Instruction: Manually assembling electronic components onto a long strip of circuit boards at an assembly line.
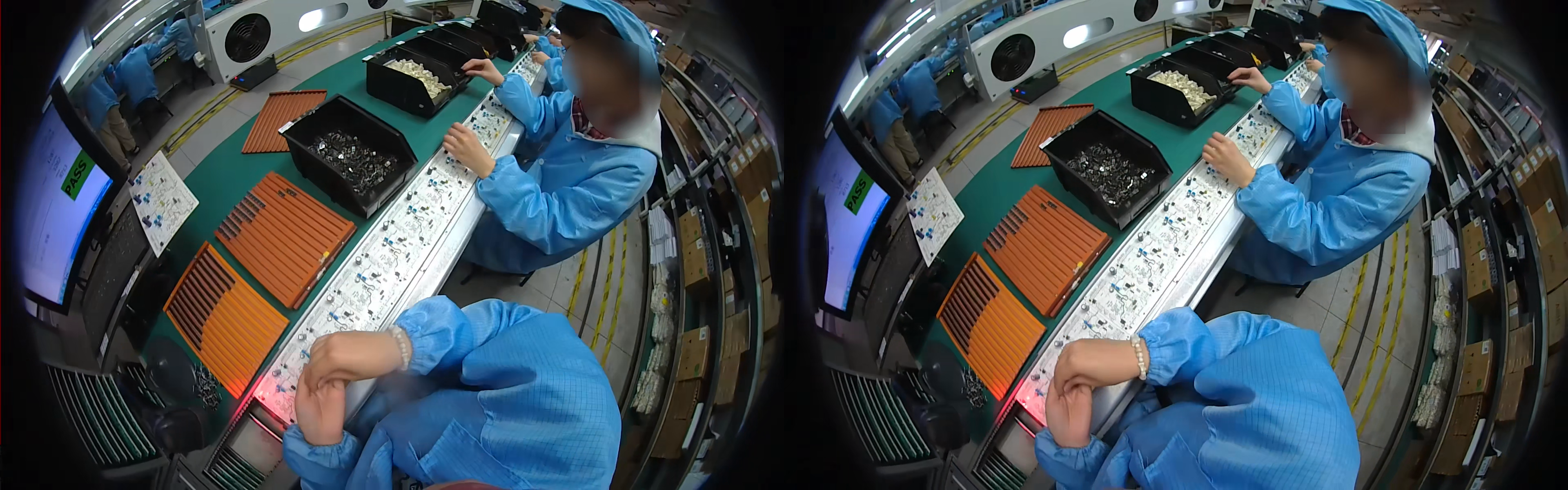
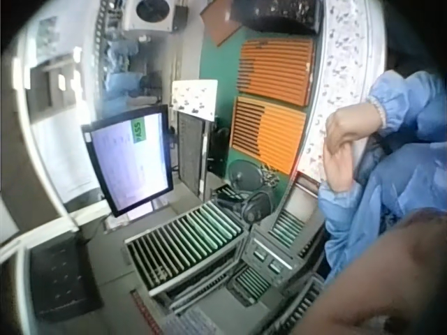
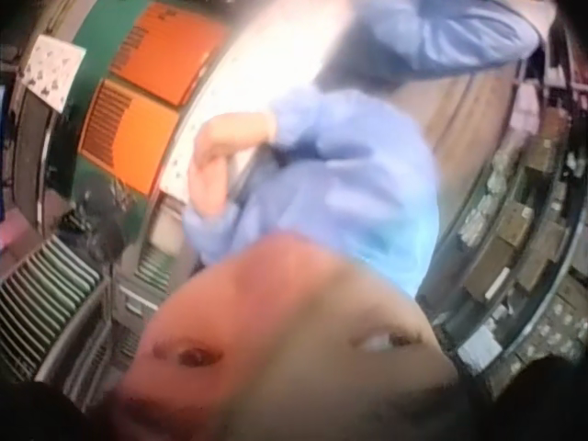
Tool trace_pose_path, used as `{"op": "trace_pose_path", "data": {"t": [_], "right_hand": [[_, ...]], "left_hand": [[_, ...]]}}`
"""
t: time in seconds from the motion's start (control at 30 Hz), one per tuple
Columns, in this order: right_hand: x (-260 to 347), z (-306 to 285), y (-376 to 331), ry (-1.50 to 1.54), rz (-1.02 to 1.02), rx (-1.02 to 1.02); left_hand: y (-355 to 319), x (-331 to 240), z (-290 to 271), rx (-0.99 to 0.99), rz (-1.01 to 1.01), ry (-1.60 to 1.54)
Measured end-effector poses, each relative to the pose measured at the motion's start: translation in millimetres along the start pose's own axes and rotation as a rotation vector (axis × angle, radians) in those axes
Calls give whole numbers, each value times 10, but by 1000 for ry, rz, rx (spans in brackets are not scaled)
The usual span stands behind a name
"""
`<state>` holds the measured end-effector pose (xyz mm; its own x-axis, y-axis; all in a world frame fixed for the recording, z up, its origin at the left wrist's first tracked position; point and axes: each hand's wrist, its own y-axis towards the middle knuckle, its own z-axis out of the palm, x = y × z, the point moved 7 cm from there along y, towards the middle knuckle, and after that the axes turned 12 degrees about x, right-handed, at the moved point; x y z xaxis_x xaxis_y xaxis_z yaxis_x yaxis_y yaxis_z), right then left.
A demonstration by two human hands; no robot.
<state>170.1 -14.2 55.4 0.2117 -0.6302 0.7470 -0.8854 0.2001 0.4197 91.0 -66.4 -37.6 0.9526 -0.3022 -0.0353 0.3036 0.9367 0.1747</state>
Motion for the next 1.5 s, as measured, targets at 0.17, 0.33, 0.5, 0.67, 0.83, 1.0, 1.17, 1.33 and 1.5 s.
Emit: {"op": "trace_pose_path", "data": {"t": [0.17,0.33,0.5,0.67,0.83,1.0,1.17,1.33,1.5], "right_hand": [[87,-46,-62,67,63,-140],[15,-106,-223,310,414,-140],[-52,-238,-284,111,314,-164],[-137,-405,-303,30,297,-236],[-268,-456,-311,29,403,-235],[-296,-472,-265,-40,370,-141],[-284,-765,-333,-152,409,-128],[-219,-1095,-349,-307,454,-113],[-341,-1132,-356,-387,459,-86]], "left_hand": [[-124,-14,8,-224,97,269],[-158,59,190,-415,55,651],[-262,-10,122,-457,15,615],[-298,-137,39,-475,-40,646],[-307,-256,-16,-435,32,641],[-375,-338,-61,-508,86,628],[-354,-369,-62,-593,81,652],[-365,-378,-15,-596,92,654],[-451,-379,-9,-605,90,679]]}}
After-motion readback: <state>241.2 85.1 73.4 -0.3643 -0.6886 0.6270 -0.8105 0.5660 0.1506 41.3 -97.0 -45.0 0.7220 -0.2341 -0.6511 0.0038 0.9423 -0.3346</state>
